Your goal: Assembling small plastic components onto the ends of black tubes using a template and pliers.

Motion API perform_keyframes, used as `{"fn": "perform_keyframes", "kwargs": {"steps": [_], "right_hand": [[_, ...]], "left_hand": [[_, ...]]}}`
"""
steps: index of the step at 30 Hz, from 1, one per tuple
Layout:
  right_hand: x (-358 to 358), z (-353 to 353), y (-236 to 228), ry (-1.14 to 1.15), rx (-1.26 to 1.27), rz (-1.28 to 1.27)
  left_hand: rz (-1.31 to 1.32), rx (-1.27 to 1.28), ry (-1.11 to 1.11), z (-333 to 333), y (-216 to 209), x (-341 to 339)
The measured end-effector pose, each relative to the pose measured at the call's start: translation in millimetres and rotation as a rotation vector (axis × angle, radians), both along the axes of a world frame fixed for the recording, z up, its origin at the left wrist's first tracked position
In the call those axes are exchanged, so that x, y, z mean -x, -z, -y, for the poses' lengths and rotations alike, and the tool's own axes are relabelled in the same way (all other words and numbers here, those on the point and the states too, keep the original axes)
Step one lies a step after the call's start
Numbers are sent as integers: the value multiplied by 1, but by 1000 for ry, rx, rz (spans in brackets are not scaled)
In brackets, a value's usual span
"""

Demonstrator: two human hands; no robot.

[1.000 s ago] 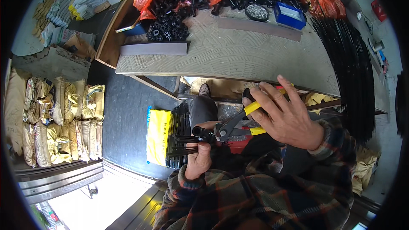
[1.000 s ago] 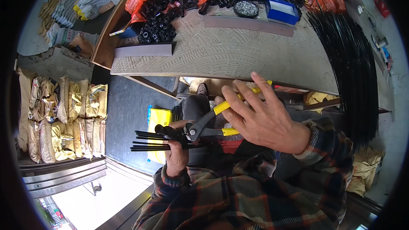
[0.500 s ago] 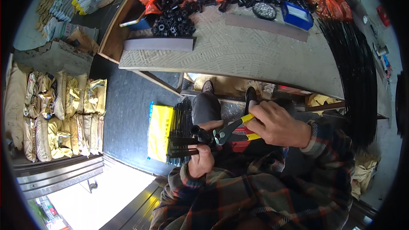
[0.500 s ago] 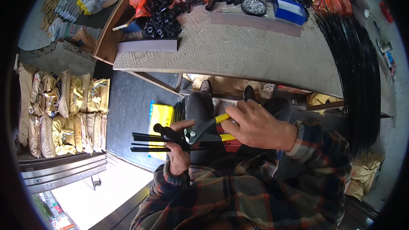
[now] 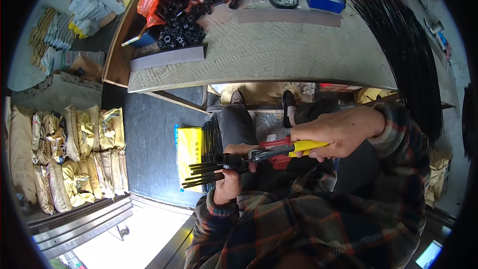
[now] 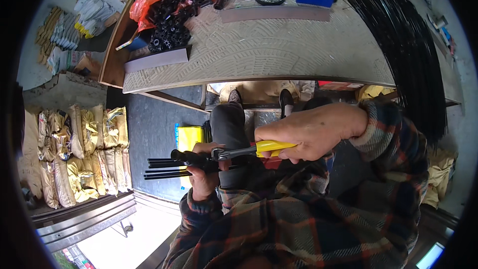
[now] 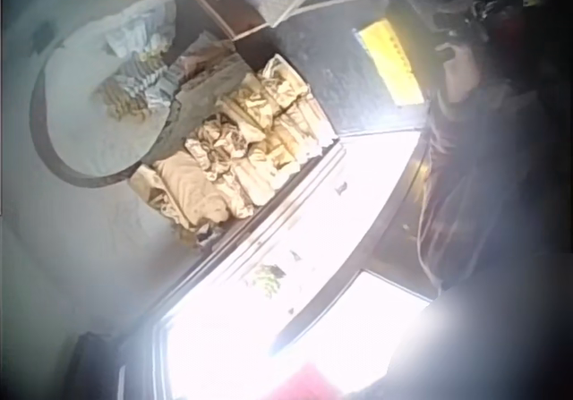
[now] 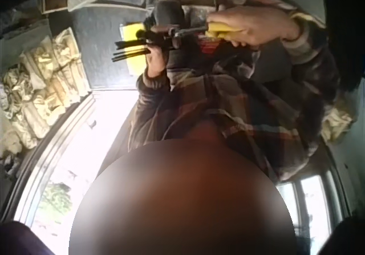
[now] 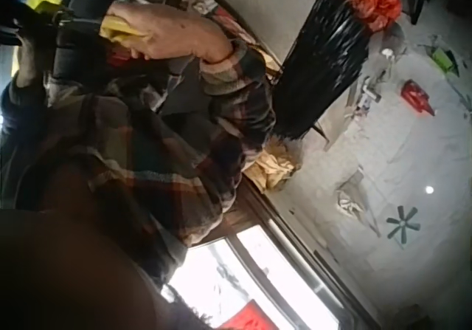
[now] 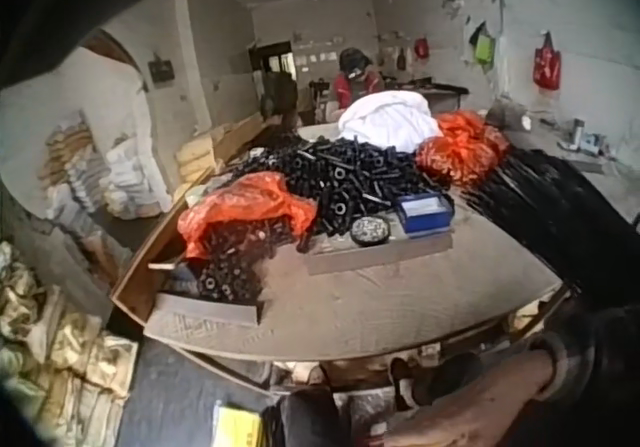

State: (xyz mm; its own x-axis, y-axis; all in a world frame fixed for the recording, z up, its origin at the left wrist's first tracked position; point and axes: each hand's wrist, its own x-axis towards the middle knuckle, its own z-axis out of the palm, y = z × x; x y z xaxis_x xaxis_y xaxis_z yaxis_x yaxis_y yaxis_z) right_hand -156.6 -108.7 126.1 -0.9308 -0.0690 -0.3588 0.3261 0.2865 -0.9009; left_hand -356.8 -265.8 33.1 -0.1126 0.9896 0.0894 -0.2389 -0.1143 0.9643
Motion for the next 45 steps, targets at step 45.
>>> {"fn": "perform_keyframes", "kwargs": {"steps": [45], "right_hand": [[45, 59, 173, 820, 290, -230]], "left_hand": [[-116, -196, -94, -45, -22, -6]]}}
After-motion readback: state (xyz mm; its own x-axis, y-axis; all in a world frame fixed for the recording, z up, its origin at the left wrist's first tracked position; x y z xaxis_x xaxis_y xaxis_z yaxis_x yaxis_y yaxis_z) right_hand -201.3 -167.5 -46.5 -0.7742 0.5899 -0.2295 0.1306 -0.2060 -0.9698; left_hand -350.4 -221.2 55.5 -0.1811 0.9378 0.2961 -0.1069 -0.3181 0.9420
